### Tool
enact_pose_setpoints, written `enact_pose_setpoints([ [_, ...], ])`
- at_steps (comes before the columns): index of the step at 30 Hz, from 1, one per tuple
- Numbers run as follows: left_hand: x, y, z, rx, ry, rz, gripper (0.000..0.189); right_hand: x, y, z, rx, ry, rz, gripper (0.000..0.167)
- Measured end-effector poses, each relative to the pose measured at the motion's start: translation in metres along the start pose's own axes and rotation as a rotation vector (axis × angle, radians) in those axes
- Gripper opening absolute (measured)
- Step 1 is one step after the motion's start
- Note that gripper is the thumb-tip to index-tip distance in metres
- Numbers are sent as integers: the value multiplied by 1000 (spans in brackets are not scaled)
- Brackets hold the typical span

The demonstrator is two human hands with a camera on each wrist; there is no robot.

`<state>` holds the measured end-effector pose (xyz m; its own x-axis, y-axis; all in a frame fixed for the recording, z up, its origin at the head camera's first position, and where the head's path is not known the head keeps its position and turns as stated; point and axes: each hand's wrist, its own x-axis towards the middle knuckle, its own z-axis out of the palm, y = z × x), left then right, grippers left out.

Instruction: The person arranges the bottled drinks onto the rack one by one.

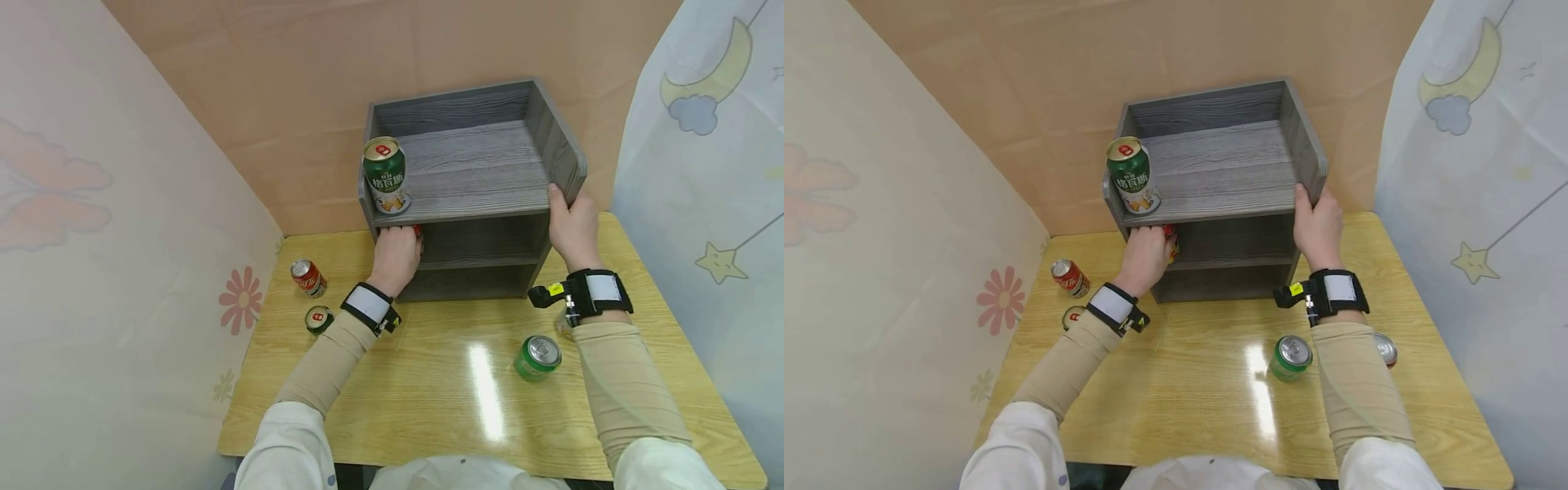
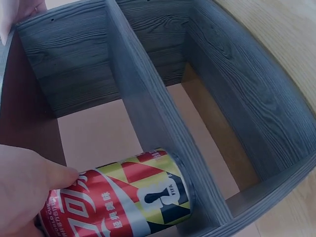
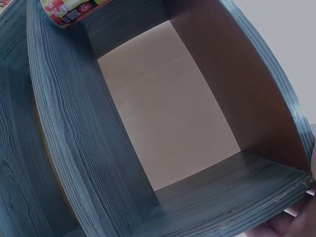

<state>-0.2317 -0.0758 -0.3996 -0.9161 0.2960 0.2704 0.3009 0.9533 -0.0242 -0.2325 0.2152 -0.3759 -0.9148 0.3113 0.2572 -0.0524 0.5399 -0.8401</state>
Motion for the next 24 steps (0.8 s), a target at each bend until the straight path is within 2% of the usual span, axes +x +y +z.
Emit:
enact_pose_setpoints([
  [11,0,0,-3,39,-10,18,28,0,-2,0,-5,-4,0,60],
  [18,-5,-2,-2,7,-2,8,28,0,-2,2,8,-7,-10,59],
  [21,-14,-5,1,-64,45,14,39,0,-2,2,8,-17,-3,60],
  [24,-26,-10,5,-161,136,46,57,1,-2,2,4,-26,8,61],
])
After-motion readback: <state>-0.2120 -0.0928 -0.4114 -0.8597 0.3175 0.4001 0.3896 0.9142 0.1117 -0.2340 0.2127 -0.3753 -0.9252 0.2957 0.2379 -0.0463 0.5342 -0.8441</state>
